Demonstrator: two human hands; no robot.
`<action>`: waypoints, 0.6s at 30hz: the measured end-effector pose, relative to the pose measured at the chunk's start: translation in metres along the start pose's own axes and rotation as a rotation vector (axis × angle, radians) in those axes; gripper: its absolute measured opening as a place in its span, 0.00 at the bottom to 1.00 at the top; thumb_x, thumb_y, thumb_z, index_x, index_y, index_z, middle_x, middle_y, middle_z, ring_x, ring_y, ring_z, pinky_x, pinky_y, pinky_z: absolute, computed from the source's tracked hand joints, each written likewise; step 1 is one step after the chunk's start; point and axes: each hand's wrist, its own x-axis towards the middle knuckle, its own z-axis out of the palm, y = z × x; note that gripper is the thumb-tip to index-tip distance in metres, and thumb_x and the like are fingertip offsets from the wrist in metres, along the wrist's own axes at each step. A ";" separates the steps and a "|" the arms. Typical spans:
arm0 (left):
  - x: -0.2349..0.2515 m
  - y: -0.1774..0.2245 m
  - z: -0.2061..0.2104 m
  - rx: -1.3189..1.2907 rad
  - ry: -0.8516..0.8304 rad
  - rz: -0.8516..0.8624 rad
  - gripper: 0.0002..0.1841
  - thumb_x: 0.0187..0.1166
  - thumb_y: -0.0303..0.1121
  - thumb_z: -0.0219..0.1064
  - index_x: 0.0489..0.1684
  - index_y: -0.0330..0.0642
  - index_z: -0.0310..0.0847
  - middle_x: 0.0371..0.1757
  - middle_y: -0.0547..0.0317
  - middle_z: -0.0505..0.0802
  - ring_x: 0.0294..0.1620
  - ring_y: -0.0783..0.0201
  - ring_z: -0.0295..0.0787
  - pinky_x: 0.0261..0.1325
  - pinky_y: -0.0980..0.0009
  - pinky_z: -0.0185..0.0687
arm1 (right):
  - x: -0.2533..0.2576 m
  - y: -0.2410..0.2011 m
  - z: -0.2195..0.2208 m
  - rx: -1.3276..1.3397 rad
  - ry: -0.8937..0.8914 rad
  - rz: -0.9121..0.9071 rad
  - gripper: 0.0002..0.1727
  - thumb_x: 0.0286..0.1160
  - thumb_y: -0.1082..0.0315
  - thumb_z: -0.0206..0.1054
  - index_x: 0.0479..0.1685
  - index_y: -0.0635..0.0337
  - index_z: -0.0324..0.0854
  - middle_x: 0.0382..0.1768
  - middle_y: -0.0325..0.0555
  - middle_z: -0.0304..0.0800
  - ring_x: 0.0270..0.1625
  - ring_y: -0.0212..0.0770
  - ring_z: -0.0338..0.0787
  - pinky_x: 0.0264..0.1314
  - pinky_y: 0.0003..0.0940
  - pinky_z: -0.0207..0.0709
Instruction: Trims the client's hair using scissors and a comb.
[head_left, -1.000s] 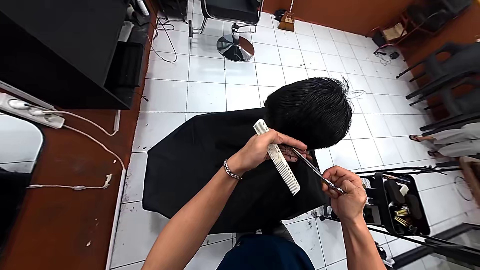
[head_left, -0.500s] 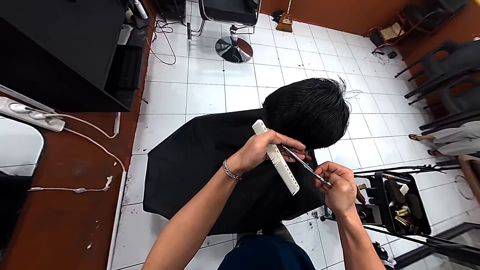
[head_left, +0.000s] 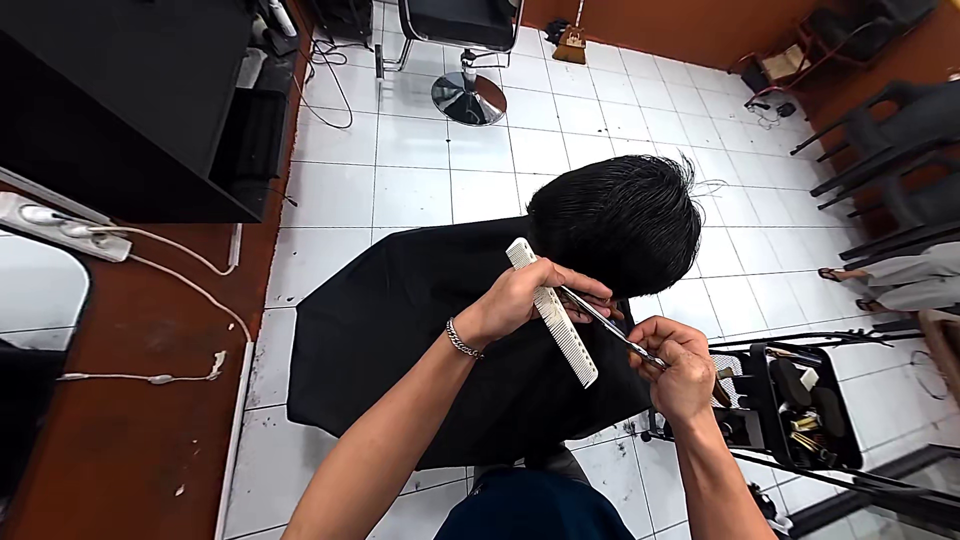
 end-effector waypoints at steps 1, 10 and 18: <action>0.000 0.000 0.000 -0.001 0.002 -0.005 0.32 0.83 0.33 0.31 0.59 0.28 0.86 0.57 0.44 0.95 0.56 0.56 0.95 0.62 0.61 0.90 | 0.000 0.000 0.000 -0.019 0.008 0.001 0.20 0.60 0.77 0.43 0.18 0.52 0.82 0.11 0.26 0.79 0.11 0.17 0.67 0.14 0.15 0.56; 0.001 -0.001 -0.001 0.000 -0.011 0.003 0.33 0.83 0.33 0.30 0.60 0.28 0.86 0.57 0.44 0.95 0.56 0.56 0.95 0.62 0.61 0.90 | -0.002 0.002 -0.005 0.029 -0.016 -0.034 0.22 0.61 0.76 0.41 0.21 0.52 0.84 0.12 0.25 0.80 0.12 0.15 0.68 0.14 0.13 0.57; 0.000 -0.004 -0.005 0.008 -0.009 0.027 0.32 0.83 0.33 0.30 0.61 0.29 0.86 0.57 0.43 0.95 0.56 0.56 0.96 0.63 0.62 0.90 | -0.006 0.013 -0.013 -0.132 -0.101 -0.020 0.18 0.61 0.76 0.45 0.22 0.52 0.83 0.12 0.22 0.77 0.14 0.16 0.69 0.16 0.15 0.60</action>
